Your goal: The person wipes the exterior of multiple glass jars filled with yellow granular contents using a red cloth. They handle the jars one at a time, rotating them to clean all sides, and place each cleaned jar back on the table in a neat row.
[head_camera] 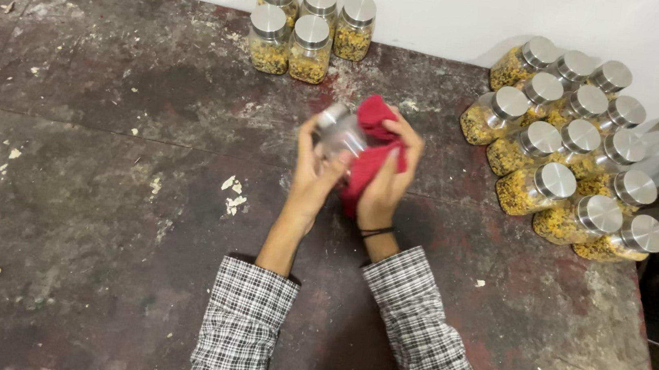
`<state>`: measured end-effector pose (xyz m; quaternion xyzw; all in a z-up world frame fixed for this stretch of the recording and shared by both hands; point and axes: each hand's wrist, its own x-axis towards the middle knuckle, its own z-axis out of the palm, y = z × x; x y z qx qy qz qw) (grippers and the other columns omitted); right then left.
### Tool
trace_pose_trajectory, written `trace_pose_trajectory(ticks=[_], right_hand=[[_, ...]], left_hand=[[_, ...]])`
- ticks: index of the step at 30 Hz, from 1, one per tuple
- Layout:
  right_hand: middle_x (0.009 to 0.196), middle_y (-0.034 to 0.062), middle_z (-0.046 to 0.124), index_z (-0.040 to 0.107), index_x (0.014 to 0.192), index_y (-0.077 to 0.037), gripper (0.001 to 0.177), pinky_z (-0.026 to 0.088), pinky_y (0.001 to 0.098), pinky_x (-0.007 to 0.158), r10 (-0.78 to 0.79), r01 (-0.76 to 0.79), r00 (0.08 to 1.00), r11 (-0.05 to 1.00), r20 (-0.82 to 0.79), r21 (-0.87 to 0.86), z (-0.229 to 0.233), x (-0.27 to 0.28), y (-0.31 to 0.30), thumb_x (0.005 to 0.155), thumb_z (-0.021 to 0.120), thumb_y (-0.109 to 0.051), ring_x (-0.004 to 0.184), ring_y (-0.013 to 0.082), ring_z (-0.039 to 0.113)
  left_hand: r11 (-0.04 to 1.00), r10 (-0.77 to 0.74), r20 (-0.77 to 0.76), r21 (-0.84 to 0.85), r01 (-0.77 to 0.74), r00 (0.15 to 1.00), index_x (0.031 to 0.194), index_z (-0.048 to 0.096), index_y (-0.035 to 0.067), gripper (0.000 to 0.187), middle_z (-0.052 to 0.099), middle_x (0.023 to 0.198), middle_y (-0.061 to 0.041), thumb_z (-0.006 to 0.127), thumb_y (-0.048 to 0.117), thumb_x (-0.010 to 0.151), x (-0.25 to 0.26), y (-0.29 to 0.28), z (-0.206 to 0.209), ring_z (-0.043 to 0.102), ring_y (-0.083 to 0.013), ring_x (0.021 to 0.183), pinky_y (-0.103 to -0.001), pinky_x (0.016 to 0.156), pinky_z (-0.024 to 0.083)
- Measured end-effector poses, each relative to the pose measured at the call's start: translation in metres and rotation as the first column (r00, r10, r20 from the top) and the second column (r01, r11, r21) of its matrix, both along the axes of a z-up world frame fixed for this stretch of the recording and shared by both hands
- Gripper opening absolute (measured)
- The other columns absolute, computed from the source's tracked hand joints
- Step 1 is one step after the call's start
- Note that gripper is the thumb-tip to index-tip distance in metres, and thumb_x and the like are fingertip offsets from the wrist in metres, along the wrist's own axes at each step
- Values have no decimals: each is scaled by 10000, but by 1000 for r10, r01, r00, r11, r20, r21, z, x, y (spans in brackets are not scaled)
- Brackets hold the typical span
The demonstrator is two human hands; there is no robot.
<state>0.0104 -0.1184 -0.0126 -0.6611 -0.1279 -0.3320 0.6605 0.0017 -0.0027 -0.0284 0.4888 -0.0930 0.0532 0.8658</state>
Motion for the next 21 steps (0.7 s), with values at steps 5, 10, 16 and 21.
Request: trace_pose_trajectory(ticks=[5,10,16,21], right_hand=[[1133,114,587,575,1183,-16,320,460,404,1058,370,-249,926,744,-72,621,-26,23,-22,1115,450,-303,1073,239,565],[1216,122,624,559,1236,-73,334,479,441,995,428,-146,890,594,-157,791,-13,14,-2,1072,389,-309,1139,288,600],[1599,163,450,485,1499,-56,473,296,421,1288,-16,7,999,979,-42,-203,25,-17,25,1040,398,17,1526,326,405],[1560,143,501,613,1394,-90,486,248,475,1320,-126,201,976,842,179,-500,41,-23,18,962,462,72,1551,382,351]], left_hand=[[985,-167,93,62,161,982,1456,239,101,817,479,1428,-195,837,122,900,3,-5,0,573,-294,1291,-411,1060,546],[995,-102,-13,5,102,995,1520,215,163,884,469,1397,-135,786,186,845,-5,2,27,619,-301,1232,-414,955,599],[972,130,17,-199,-124,991,1605,198,188,888,468,1491,-136,784,251,941,-6,7,28,523,-257,1371,-355,1099,495],[983,182,113,-48,-178,977,1636,235,174,843,460,1526,-146,712,82,947,3,3,13,523,-262,1397,-306,1129,508]])
